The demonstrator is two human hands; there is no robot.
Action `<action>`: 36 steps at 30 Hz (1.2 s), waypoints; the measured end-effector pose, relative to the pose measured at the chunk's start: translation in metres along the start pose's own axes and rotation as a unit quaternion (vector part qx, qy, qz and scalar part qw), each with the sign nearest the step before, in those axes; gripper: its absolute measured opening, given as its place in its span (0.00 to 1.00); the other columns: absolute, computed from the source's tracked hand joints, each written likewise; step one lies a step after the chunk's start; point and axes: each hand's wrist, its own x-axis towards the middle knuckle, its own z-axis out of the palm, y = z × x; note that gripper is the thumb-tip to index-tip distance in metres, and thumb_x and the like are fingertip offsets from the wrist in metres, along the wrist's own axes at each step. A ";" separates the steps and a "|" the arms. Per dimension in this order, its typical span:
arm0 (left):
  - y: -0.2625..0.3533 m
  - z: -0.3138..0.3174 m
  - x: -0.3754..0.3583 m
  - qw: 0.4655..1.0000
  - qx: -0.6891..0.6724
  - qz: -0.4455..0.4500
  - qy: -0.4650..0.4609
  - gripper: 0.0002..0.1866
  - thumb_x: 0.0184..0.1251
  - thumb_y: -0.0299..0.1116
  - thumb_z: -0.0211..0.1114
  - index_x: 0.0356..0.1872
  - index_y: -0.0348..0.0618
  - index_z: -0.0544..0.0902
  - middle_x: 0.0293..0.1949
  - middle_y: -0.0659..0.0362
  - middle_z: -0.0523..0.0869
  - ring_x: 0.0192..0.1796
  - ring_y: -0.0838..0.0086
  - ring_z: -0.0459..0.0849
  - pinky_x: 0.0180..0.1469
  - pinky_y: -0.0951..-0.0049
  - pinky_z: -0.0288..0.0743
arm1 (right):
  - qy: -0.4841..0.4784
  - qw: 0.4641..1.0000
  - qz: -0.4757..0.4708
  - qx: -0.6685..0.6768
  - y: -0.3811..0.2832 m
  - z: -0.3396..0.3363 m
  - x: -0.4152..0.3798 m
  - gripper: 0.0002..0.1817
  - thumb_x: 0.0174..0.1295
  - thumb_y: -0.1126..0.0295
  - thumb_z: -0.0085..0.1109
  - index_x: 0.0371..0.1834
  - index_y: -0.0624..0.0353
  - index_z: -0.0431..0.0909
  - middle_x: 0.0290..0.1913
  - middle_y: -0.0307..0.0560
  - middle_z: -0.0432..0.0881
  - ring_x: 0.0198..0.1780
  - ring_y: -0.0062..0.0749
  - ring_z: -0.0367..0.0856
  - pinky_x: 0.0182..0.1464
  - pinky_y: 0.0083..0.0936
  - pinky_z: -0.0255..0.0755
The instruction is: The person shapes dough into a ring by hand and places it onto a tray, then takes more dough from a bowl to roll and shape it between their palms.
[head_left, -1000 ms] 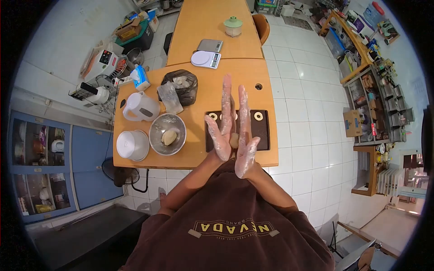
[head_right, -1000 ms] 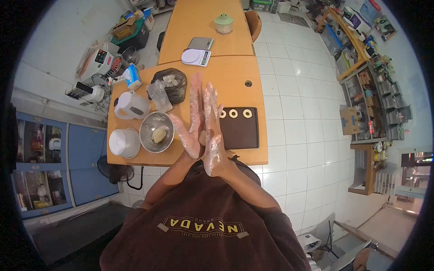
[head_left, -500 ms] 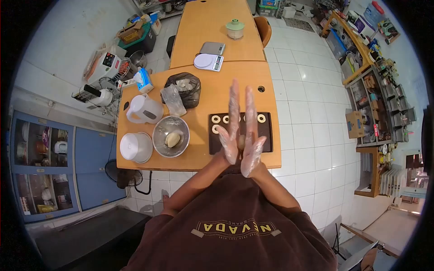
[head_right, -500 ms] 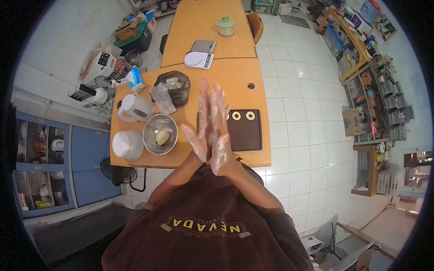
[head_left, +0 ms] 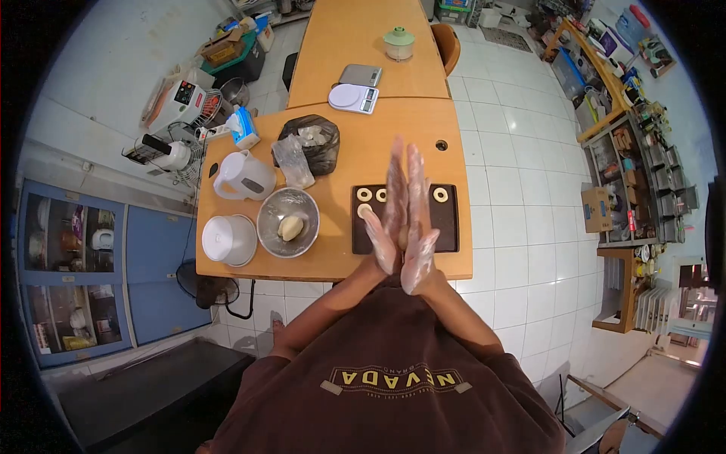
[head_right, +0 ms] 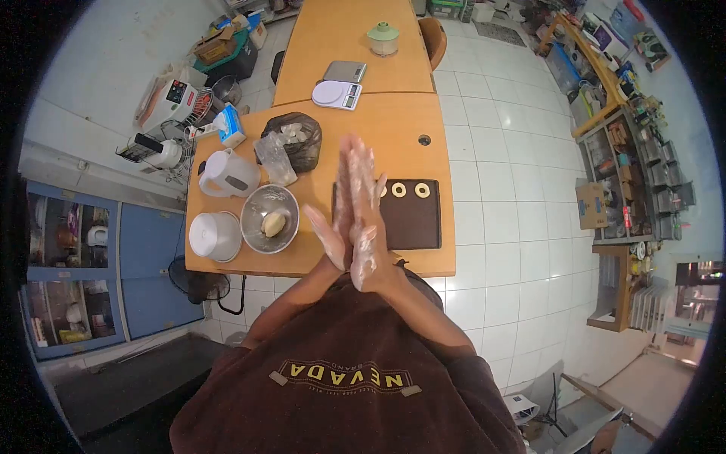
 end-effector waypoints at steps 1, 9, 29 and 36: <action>0.003 0.007 -0.002 0.999 0.033 0.015 -0.023 0.61 0.66 0.86 0.23 0.87 0.45 0.37 0.88 0.54 0.37 0.88 0.58 0.34 0.85 0.48 0.34 | 0.006 1.000 -0.015 0.013 0.003 -0.008 0.008 0.50 0.76 0.30 0.15 0.88 0.60 0.42 0.89 0.60 0.37 0.89 0.57 0.27 0.81 0.59 0.11; 0.046 0.015 0.022 0.981 -0.192 -0.011 0.023 0.61 0.65 0.87 0.28 0.87 0.51 0.40 0.88 0.61 0.41 0.88 0.60 0.39 0.85 0.45 0.37 | -0.016 0.997 0.033 -0.067 0.014 -0.003 -0.004 0.52 0.75 0.30 0.10 0.88 0.63 0.42 0.89 0.60 0.37 0.88 0.59 0.26 0.79 0.62 0.07; 0.019 0.018 -0.011 0.999 -0.004 -0.018 -0.040 0.60 0.69 0.84 0.27 0.86 0.42 0.39 0.88 0.52 0.37 0.88 0.59 0.37 0.86 0.49 0.33 | 0.055 0.997 0.048 0.006 -0.003 -0.006 0.017 0.55 0.73 0.26 0.10 0.88 0.63 0.36 0.88 0.63 0.35 0.88 0.59 0.27 0.81 0.59 0.11; 0.026 0.011 0.014 0.963 -0.249 -0.079 0.071 0.59 0.68 0.84 0.24 0.87 0.48 0.38 0.88 0.58 0.39 0.88 0.64 0.38 0.85 0.52 0.41 | -0.032 0.996 0.019 -0.079 0.009 0.001 -0.005 0.53 0.75 0.29 0.11 0.87 0.64 0.42 0.88 0.63 0.38 0.88 0.61 0.29 0.79 0.65 0.10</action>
